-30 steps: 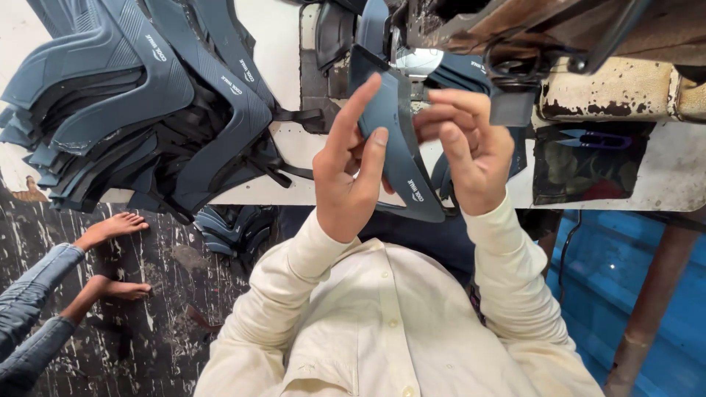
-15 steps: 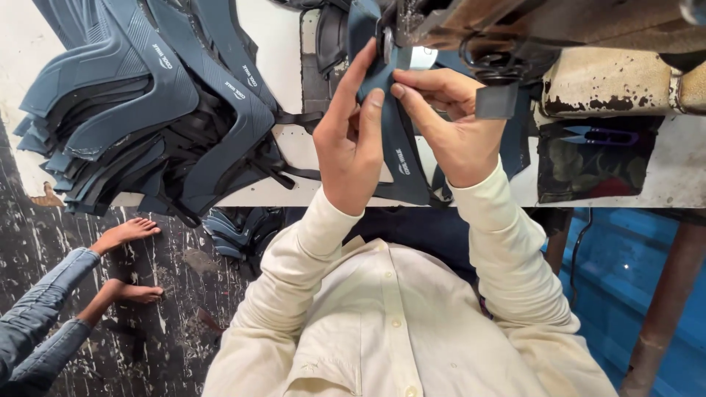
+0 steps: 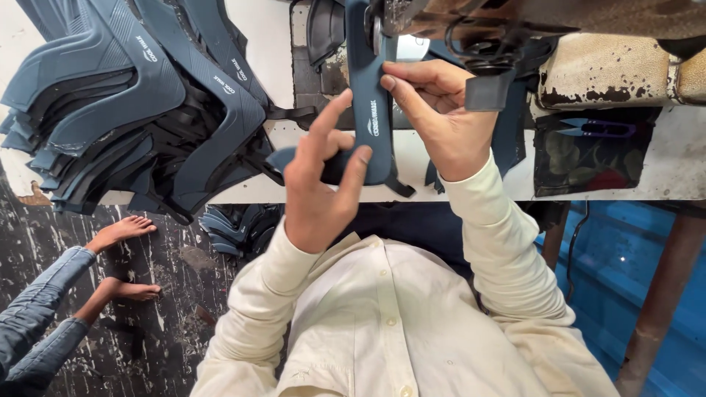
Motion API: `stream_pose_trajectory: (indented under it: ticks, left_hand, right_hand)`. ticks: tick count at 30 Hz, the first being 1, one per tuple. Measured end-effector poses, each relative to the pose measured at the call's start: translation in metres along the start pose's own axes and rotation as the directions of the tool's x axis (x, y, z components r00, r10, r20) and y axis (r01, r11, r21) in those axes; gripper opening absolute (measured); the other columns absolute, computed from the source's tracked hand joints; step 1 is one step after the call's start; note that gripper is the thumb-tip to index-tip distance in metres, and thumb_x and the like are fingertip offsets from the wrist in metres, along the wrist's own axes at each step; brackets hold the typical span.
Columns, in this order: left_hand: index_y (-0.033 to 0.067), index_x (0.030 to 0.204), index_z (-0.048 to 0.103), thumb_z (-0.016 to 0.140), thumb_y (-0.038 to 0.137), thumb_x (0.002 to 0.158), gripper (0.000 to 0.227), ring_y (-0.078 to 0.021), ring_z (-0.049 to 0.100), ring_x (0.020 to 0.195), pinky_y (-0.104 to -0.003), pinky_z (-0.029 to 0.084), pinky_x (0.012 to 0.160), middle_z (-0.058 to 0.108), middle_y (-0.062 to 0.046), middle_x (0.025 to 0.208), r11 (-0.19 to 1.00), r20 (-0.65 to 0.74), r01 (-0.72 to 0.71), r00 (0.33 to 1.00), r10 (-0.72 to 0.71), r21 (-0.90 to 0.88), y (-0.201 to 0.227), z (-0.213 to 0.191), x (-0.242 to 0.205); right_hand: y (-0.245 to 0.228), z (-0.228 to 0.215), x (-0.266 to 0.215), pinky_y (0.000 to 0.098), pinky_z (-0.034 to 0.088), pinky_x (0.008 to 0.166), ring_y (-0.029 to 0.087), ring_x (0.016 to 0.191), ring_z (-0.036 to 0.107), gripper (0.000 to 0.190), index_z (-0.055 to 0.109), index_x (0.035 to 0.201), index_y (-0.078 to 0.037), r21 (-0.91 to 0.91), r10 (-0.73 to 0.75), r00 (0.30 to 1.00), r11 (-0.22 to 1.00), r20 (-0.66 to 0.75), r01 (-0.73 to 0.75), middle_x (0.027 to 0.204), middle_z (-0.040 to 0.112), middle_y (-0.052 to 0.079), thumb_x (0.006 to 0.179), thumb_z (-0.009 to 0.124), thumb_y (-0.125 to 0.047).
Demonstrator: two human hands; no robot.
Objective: The person uses a sewing machine to stitch a strap onto a dark shoe sole. They repeatedly guide the sole and strap under the needle, then remove the stitched piece and pick up a new sole from a stack to continue the process.
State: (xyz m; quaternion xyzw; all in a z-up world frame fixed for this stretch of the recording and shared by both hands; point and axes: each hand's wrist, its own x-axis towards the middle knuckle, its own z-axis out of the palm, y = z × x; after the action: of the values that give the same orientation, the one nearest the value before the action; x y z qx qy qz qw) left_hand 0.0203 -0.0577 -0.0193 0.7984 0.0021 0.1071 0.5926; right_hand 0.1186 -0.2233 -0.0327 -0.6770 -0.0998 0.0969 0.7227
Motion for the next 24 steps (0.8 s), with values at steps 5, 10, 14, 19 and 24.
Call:
stream_pose_trajectory:
  ticks: [5,10,14,19,24]
  left_hand:
    - [0.0076,0.15,0.051,0.073,0.001,0.102,0.053,-0.0126,0.06,0.087,-0.026,0.047,0.093,0.07,0.0,0.089,0.993,0.003,-0.059,0.998,0.059,0.098,-0.003,-0.012,0.021]
    - [0.0101,0.147,0.054,0.073,0.003,0.103,0.048,-0.012,0.058,0.084,-0.026,0.046,0.092,0.066,0.0,0.086,0.99,0.004,-0.071,0.997,0.071,0.124,-0.012,-0.015,0.042]
    - [0.0133,0.147,0.054,0.073,0.003,0.105,0.047,-0.0131,0.056,0.085,-0.026,0.047,0.089,0.066,0.0,0.089,0.987,0.012,-0.098,0.995,0.097,0.129,-0.017,-0.015,0.059]
    - [0.0128,0.145,0.055,0.073,0.002,0.105,0.045,-0.0128,0.057,0.085,-0.027,0.049,0.085,0.067,-0.002,0.09,0.978,-0.018,-0.139,0.989,0.144,0.158,-0.025,-0.009,0.08]
    - [0.0099,0.14,0.055,0.069,0.0,0.103,0.041,-0.0091,0.059,0.079,-0.024,0.05,0.079,0.067,-0.003,0.086,0.991,-0.042,-0.106,0.993,0.11,0.081,-0.012,-0.006,0.103]
  right_hand:
    - [0.0,0.001,-0.002,0.0204,0.057,0.086,0.009,0.098,0.071,0.015,0.071,0.12,0.006,0.013,-0.027,1.0,1.0,-0.013,0.027,0.11,0.075,0.008,0.105,0.07,0.005]
    - [0.001,0.005,-0.002,0.0212,0.058,0.088,0.01,0.099,0.071,0.015,0.071,0.12,0.006,0.005,-0.037,0.999,0.999,-0.011,0.037,0.11,0.075,0.009,0.106,0.07,0.004]
    - [0.0,0.008,-0.003,0.0225,0.059,0.092,0.01,0.102,0.072,0.014,0.071,0.119,0.006,-0.052,-0.095,0.995,0.994,-0.035,0.093,0.111,0.074,0.008,0.105,0.07,0.004]
    - [-0.001,0.012,-0.002,0.0219,0.057,0.087,0.009,0.094,0.069,0.013,0.073,0.116,0.006,-0.12,-0.098,0.993,0.989,-0.061,0.09,0.106,0.073,0.007,0.104,0.073,0.002]
    - [-0.008,0.014,-0.002,0.0231,0.059,0.086,0.01,0.095,0.071,0.013,0.072,0.115,0.006,-0.119,-0.127,0.989,0.986,-0.078,0.118,0.107,0.073,0.008,0.103,0.073,0.001]
